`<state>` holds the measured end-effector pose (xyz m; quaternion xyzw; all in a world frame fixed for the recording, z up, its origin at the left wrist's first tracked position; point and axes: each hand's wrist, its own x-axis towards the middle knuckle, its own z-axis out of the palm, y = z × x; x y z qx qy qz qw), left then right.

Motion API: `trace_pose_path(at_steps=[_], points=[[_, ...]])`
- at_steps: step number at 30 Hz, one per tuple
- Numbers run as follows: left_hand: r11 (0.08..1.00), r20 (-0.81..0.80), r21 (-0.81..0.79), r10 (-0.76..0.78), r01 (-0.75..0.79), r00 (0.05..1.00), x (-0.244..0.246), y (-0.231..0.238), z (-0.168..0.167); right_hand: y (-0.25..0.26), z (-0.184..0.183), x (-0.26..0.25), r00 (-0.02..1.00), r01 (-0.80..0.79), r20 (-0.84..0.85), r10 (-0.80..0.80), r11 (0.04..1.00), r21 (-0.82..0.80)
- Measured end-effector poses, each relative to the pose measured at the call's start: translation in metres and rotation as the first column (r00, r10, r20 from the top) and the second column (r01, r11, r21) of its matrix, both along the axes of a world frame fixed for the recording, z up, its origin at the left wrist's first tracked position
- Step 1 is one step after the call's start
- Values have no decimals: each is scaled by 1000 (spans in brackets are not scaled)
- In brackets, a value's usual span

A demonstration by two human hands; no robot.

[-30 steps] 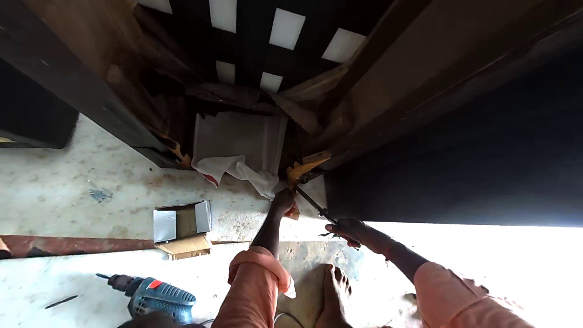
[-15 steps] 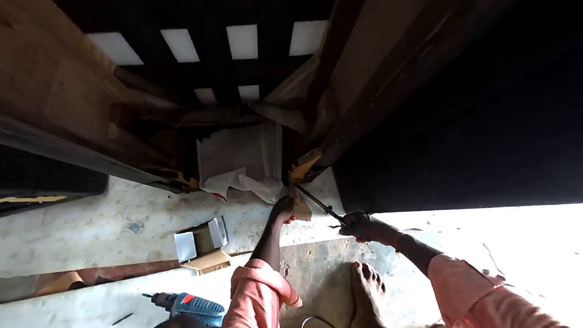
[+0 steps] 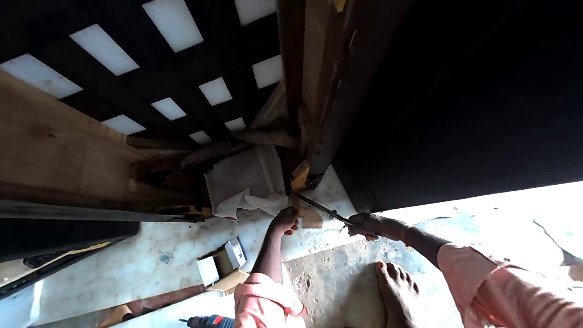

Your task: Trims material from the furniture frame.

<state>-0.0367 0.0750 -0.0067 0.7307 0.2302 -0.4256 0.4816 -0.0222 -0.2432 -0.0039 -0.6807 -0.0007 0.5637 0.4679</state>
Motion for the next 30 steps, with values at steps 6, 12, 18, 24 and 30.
trace_pose_path(at_steps=[6,12,18,24,30], points=[[998,-37,30,-53,55,998,-1,8,1,7,-6,4,1000,-29,-1,29,999,21],[998,-69,15,-60,61,996,-5,33,17,13,-11,5,999,-46,17,45,998,32],[989,-72,43,-138,141,988,-1,40,24,27,-9,11,996,-88,16,88,996,26],[981,-51,92,-164,168,985,-2,54,32,37,8,13,995,-96,-19,97,995,14],[993,0,82,-85,85,996,-5,64,23,16,-24,11,988,-69,-119,95,976,209]])
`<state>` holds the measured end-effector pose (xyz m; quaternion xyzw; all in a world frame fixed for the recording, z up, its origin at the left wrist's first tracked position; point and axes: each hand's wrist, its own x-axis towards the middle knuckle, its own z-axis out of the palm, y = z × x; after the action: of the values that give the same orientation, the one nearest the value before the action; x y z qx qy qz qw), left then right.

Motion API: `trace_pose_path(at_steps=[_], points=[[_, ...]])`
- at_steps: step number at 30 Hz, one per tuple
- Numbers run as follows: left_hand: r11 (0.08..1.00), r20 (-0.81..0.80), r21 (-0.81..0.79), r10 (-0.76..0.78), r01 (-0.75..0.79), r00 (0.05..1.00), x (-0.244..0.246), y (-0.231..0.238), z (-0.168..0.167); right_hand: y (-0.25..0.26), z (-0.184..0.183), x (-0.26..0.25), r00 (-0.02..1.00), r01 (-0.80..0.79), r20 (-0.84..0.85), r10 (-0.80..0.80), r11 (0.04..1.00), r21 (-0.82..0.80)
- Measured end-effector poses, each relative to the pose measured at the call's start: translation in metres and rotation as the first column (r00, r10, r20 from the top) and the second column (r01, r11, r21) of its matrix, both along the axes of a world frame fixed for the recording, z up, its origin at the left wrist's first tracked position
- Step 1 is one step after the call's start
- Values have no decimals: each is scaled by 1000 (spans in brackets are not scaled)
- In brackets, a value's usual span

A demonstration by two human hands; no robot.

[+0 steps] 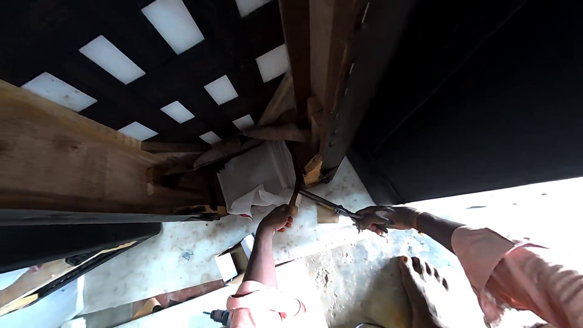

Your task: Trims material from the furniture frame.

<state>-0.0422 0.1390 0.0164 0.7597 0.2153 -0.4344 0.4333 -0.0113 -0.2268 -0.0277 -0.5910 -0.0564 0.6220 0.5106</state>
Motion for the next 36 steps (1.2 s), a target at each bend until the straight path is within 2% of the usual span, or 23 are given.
trace_pose_path(at_steps=[2,6,10,12,16,20,22,24,26,28,32,34,35,36], points=[[996,42,-70,64,-61,997,-6,2,-9,4,-18,-7,1000,3,-9,-2,999,43],[950,46,-240,217,-200,975,-14,0,-19,30,-15,-14,998,52,-27,-49,995,88],[922,32,-325,233,-210,972,-13,-10,-23,56,-11,-7,986,152,-84,-141,979,138],[925,53,-330,220,-191,974,-16,-10,-30,67,-7,-4,988,153,-32,-151,985,77],[949,22,-289,134,-122,991,-27,4,-29,66,7,-6,994,76,81,-78,997,26],[998,-37,-32,46,-47,998,-34,22,-24,62,11,-20,977,-22,210,39,996,-85],[994,85,96,38,-47,996,-27,24,-26,57,3,-29,950,23,313,21,990,-137],[969,298,171,120,-177,947,-18,16,-33,49,-3,-39,934,121,352,-69,984,-129],[912,422,160,282,-377,861,-10,3,-43,42,1,-46,940,189,305,-150,977,-101],[840,451,139,417,-524,789,-3,-13,-47,31,10,-46,963,139,246,-115,987,-86],[856,401,153,403,-494,823,7,-25,-58,16,4,-37,993,-25,111,28,999,-27],[867,396,115,408,-485,823,5,-27,-59,22,8,-32,998,-46,39,44,998,41],[870,396,101,410,-482,822,2,-29,-57,32,28,-31,999,-33,21,32,997,63],[879,386,111,391,-463,835,-2,-33,-55,48,65,-30,1000,-17,27,16,999,40]])
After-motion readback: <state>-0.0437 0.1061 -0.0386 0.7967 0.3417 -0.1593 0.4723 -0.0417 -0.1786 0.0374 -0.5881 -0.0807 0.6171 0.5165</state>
